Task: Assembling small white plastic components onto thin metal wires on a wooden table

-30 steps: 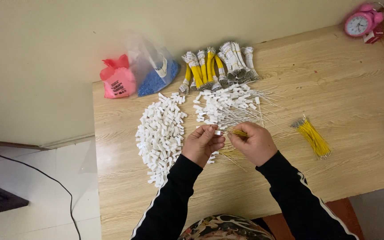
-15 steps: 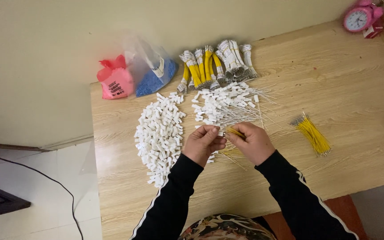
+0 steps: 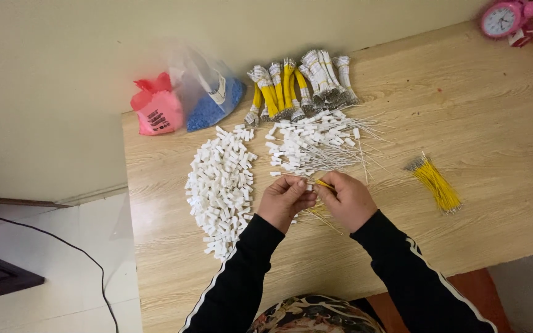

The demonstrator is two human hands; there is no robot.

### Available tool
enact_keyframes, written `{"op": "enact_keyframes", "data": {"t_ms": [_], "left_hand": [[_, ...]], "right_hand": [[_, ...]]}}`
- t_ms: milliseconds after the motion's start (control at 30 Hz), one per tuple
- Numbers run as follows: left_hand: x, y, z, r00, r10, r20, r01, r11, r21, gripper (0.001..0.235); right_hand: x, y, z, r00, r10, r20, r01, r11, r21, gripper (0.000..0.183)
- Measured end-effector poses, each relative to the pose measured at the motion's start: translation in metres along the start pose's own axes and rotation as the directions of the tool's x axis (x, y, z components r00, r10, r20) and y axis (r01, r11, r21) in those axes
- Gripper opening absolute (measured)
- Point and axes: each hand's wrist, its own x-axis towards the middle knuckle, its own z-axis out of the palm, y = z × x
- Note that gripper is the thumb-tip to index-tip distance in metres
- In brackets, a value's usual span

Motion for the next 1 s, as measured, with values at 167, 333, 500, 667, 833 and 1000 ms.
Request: {"op": "enact_keyframes", "data": {"t_ms": [167, 333, 500, 667, 833, 1000], "left_hand": [[0.0, -0.014, -0.011, 1.0, 0.004, -0.024, -0.002, 0.999, 0.052, 0.015], [0.025, -0.03, -0.052, 0.992, 0.126, -0.003, -0.111, 0.881, 0.46, 0.019], [0.028, -0.038, -0.084, 0.959, 0.264, 0.099, -0.138, 0.135, 0.981, 0.016], [0.045, -0.052, -0.084, 0.909, 0.379, 0.175, -0.153, -0.089, 0.984, 0.03], [0.071, -0.046, -0.078, 0.933, 0.309, 0.184, -0.099, -0.271, 0.957, 0.029], [0.081, -0.044, -0.071, 0.968, 0.2, 0.152, -0.078, -0.337, 0.938, 0.028]], "right_hand": [[0.0, 0.021, 0.014, 0.995, 0.062, 0.073, -0.061, 0.998, -0.013, 0.01], [-0.004, 0.034, 0.015, 0.941, 0.304, 0.149, -0.302, 0.953, -0.04, 0.022], [0.007, 0.136, 0.014, 0.904, 0.408, -0.13, -0.308, 0.83, 0.465, 0.02], [0.003, 0.092, -0.003, 0.89, 0.411, -0.196, -0.321, 0.873, 0.368, 0.022], [-0.002, 0.09, 0.015, 0.937, 0.347, -0.023, -0.281, 0.794, 0.539, 0.016], [0.001, 0.084, 0.028, 0.959, 0.281, 0.049, -0.239, 0.699, 0.674, 0.015]]}}
